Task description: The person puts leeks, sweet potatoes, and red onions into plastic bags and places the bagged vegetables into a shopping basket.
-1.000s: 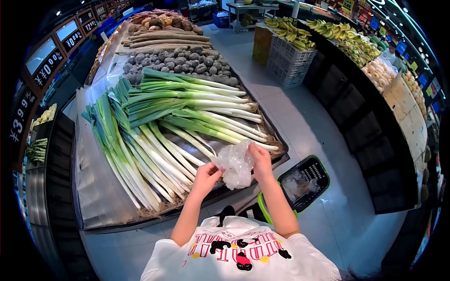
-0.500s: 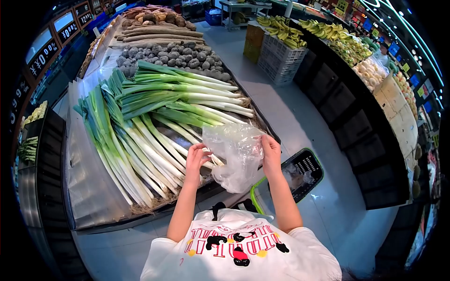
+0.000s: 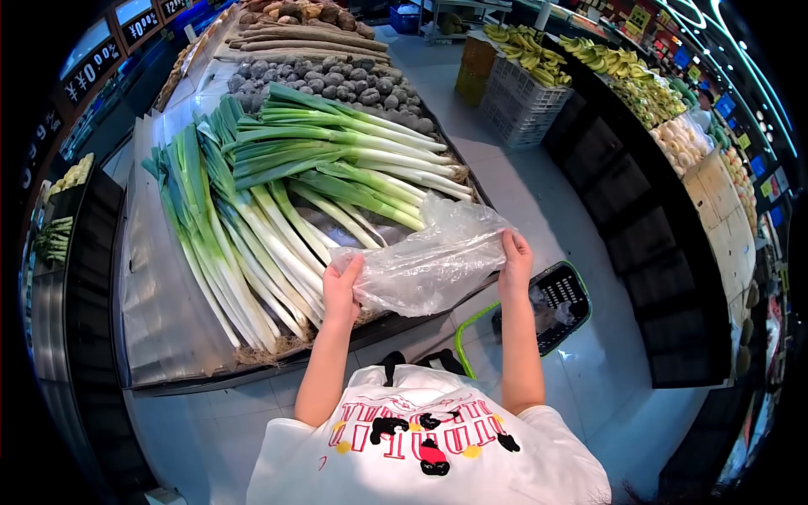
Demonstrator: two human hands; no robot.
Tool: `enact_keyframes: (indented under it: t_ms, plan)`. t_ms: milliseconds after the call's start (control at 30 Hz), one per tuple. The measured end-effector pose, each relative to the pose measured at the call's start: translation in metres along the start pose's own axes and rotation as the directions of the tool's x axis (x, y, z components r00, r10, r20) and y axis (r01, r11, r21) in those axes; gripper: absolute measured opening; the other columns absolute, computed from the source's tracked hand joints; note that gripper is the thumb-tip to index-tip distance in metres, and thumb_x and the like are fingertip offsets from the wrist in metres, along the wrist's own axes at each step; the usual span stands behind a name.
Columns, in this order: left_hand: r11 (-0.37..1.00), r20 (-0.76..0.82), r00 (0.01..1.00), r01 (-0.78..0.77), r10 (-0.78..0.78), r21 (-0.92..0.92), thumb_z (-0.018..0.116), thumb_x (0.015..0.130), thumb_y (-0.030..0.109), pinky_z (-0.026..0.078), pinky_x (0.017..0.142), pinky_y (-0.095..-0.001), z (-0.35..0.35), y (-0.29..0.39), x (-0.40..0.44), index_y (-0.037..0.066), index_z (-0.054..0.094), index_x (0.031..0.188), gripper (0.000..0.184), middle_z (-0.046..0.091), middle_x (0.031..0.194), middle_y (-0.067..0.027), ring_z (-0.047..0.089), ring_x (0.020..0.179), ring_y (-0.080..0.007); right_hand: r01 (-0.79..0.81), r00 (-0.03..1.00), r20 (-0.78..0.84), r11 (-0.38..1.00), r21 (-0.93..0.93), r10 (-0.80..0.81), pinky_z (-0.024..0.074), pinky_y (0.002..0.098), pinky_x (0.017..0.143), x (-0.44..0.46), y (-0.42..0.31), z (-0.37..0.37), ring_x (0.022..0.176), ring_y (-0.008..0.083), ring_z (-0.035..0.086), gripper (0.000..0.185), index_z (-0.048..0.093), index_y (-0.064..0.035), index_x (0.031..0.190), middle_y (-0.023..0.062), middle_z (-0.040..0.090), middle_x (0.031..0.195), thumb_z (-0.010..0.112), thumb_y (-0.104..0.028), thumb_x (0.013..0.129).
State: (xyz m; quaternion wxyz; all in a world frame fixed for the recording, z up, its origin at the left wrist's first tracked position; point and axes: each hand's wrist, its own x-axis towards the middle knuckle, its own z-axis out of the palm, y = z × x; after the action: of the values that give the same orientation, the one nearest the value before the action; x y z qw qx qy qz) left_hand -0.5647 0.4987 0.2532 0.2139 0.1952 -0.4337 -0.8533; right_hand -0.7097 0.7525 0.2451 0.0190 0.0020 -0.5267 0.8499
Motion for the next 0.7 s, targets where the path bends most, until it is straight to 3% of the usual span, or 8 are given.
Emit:
enact_keyframes:
  t_ms: [300, 400, 467, 533, 600, 633, 667, 700]
  plan:
    - [0.993, -0.062, 0.995, 0.077, -0.082, -0.091, 0.059, 0.086, 0.018, 0.044, 0.063, -0.025, 0.008, 0.002, 0.004, 0.005, 0.056, 0.091, 0.014, 0.057, 0.081, -0.0005, 0.054, 0.071, -0.0094, -0.087, 0.991, 0.077, 0.964, -0.252, 0.109, 0.0369, 0.0184, 0.058, 0.004, 0.052, -0.039, 0.064, 0.0038, 0.048, 0.023, 0.065, -0.0008, 0.084, -0.0022, 0.058, 0.073, 0.06, -0.023, 0.086]
    - [0.997, -0.072, 0.995, 0.068, -0.07, -0.025, 0.059, 0.086, 0.019, 0.043, 0.065, -0.0246, 0.0, -0.01, 0.007, 0.006, 0.056, 0.091, 0.015, 0.057, 0.082, 0.0002, 0.053, 0.073, -0.0091, -0.316, 0.947, 0.009, 0.939, -0.138, 0.32, 0.0375, 0.0185, 0.05, -0.002, 0.074, -0.084, 0.057, 0.0064, 0.05, 0.04, 0.062, -0.0018, 0.09, 0.0006, 0.057, 0.071, 0.046, -0.038, 0.092]
    - [0.998, -0.142, 0.988, 0.064, -0.06, 0.023, 0.059, 0.086, 0.019, 0.043, 0.066, -0.0237, -0.005, -0.018, 0.002, 0.006, 0.056, 0.092, 0.015, 0.057, 0.083, 0.0004, 0.053, 0.074, -0.0091, -0.272, 0.958, -0.167, 0.924, -0.269, 0.233, 0.0402, 0.0227, 0.051, -0.012, 0.13, -0.156, 0.056, 0.0082, 0.051, 0.038, 0.06, -0.0015, 0.09, 0.0003, 0.053, 0.066, 0.044, -0.036, 0.093]
    - [0.991, -0.145, 0.986, 0.095, -0.082, 0.089, 0.059, 0.085, 0.019, 0.044, 0.069, -0.0251, -0.014, -0.021, -0.009, 0.006, 0.055, 0.094, 0.016, 0.056, 0.085, -0.0007, 0.054, 0.078, -0.0103, -0.273, 0.945, -0.326, 0.638, -0.721, 0.035, 0.0447, 0.0295, 0.056, -0.046, 0.204, -0.243, 0.061, 0.0176, 0.057, 0.033, 0.061, -0.0002, 0.089, 0.0082, 0.061, 0.073, 0.053, -0.033, 0.087]
    - [0.985, -0.123, 0.987, 0.115, -0.099, 0.131, 0.058, 0.085, 0.017, 0.043, 0.069, -0.0248, -0.017, -0.025, -0.021, 0.006, 0.054, 0.093, 0.015, 0.055, 0.085, -0.0011, 0.053, 0.079, -0.0102, -0.318, 0.945, -0.296, 0.171, -0.933, 0.142, 0.0417, 0.0415, 0.088, -0.103, 0.251, -0.29, 0.102, 0.0375, 0.055, 0.055, 0.057, -0.0006, 0.109, 0.0239, 0.06, 0.104, 0.053, -0.048, 0.08]
    - [0.985, -0.141, 0.985, 0.117, -0.099, 0.126, 0.058, 0.086, 0.016, 0.041, 0.067, -0.0226, -0.012, -0.025, -0.029, 0.006, 0.054, 0.092, 0.013, 0.055, 0.085, -0.0004, 0.052, 0.077, -0.0089, -0.358, 0.863, -0.343, -0.031, -0.933, 0.37, 0.0384, 0.0413, 0.094, -0.135, 0.28, -0.316, 0.111, 0.0373, 0.049, 0.074, 0.053, 0.0008, 0.117, 0.0258, 0.054, 0.113, 0.048, -0.061, 0.077]
    - [0.976, -0.114, 0.988, 0.125, -0.105, 0.179, 0.057, 0.086, 0.016, 0.041, 0.067, -0.0229, -0.013, -0.027, -0.031, 0.006, 0.054, 0.091, 0.012, 0.055, 0.084, -0.0003, 0.052, 0.076, -0.0091, -0.464, 0.6, -0.376, -0.076, -0.883, 0.706, 0.0371, 0.0423, 0.095, -0.155, 0.297, -0.333, 0.113, 0.0387, 0.047, 0.084, 0.051, 0.0016, 0.119, 0.0265, 0.053, 0.115, 0.045, -0.068, 0.073]
    - [0.964, -0.09, 0.989, 0.132, -0.113, 0.233, 0.056, 0.086, 0.016, 0.041, 0.067, -0.0231, -0.015, -0.028, -0.033, 0.006, 0.053, 0.089, 0.011, 0.054, 0.083, -0.0003, 0.052, 0.076, -0.0092, -0.61, 0.361, -0.453, -0.161, -0.776, 0.815, 0.0391, 0.0416, 0.094, -0.178, 0.314, -0.34, 0.11, 0.0377, 0.05, 0.081, 0.053, 0.0021, 0.115, 0.026, 0.055, 0.112, 0.049, -0.066, 0.072]
